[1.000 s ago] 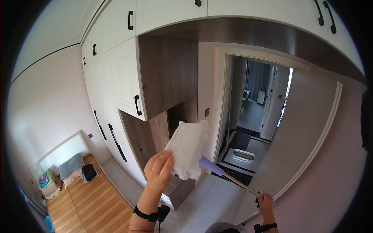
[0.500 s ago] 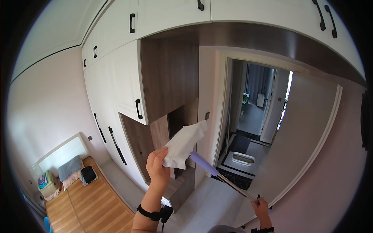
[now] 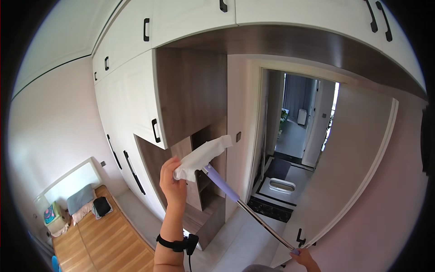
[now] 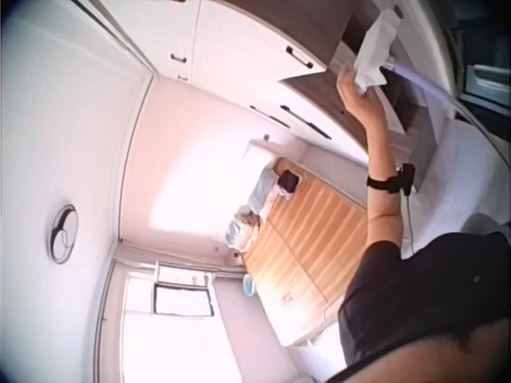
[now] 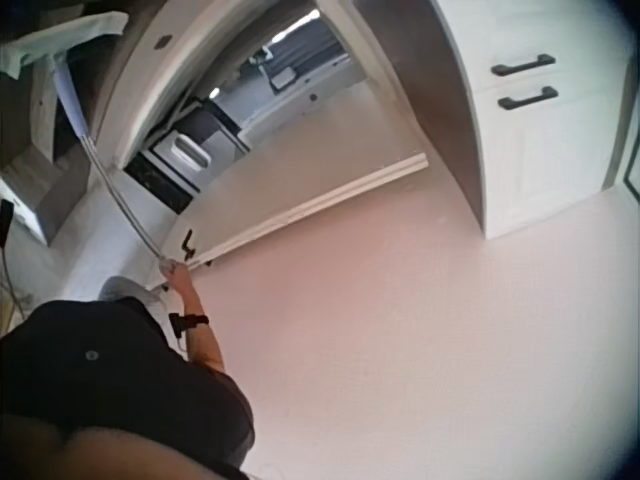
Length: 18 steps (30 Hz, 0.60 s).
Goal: Use a flat mop tool with a cleaning cloth to wipe the top and interior surfaces of a wall-mounted cabinet system.
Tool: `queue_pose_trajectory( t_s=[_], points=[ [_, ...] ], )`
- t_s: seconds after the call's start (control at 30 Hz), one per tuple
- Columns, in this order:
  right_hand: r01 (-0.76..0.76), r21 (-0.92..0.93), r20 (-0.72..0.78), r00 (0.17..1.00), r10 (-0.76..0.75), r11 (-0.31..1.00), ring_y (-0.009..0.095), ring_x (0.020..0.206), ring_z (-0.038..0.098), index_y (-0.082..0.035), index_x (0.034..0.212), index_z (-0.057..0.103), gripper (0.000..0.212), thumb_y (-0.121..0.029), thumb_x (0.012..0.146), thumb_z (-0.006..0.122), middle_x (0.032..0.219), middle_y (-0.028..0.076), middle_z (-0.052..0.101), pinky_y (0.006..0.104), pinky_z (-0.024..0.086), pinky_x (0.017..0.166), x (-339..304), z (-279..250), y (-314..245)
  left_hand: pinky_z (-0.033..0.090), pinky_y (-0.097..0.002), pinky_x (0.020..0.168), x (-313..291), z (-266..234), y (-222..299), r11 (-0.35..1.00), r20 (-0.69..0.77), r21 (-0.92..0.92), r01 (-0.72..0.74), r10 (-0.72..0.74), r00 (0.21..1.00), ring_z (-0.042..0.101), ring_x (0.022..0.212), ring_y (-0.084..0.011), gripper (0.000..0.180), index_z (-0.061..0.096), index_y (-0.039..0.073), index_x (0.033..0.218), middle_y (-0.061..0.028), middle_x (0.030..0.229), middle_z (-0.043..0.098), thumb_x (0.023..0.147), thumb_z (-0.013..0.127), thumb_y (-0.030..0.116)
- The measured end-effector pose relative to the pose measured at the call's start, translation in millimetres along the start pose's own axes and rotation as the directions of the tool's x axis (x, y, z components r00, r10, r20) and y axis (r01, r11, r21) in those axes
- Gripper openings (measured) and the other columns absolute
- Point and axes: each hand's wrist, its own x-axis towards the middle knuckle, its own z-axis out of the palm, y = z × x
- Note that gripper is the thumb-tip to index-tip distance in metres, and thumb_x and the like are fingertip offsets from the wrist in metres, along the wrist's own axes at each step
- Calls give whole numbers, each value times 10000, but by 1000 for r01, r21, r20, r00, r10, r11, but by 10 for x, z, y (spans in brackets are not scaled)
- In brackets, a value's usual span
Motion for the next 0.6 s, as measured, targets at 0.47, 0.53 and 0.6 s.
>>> queue_pose_trajectory(
  t_s=[0.47, 0.53, 0.6],
  points=[
    [558, -101, -387, 741, -549, 824, 296, 484, 511, 24, 630, 533, 285, -229, 741, 600, 524, 163, 507, 362, 399, 487, 1734, 13, -1426, 435, -258, 749, -1665, -1227, -313, 811, 173, 113, 575, -586, 792, 503, 869, -158, 782, 27, 121, 1334, -98, 982, 491, 757, 537, -10],
    [621, -139, -417, 670, -614, 772, 325, 491, 504, 26, 633, 526, 298, -241, 742, 600, 525, 167, 502, 377, 392, 486, 2106, -78, -1640, 439, -251, 734, -2060, -1448, -199, 761, 146, 142, 633, -649, 747, 515, 849, -150, 718, 99, 107, 1320, -97, 970, 508, 763, 537, -9],
    [639, -202, -464, 605, -647, 742, 350, 497, 493, 28, 639, 522, 305, -249, 740, 602, 526, 172, 496, 391, 387, 487, 2543, -115, -1815, 444, -269, 688, -2427, -1649, -93, 767, 155, 169, 619, -641, 752, 539, 796, -162, 619, 167, 86, 1320, -99, 909, 546, 812, 520, 74]
  ],
)
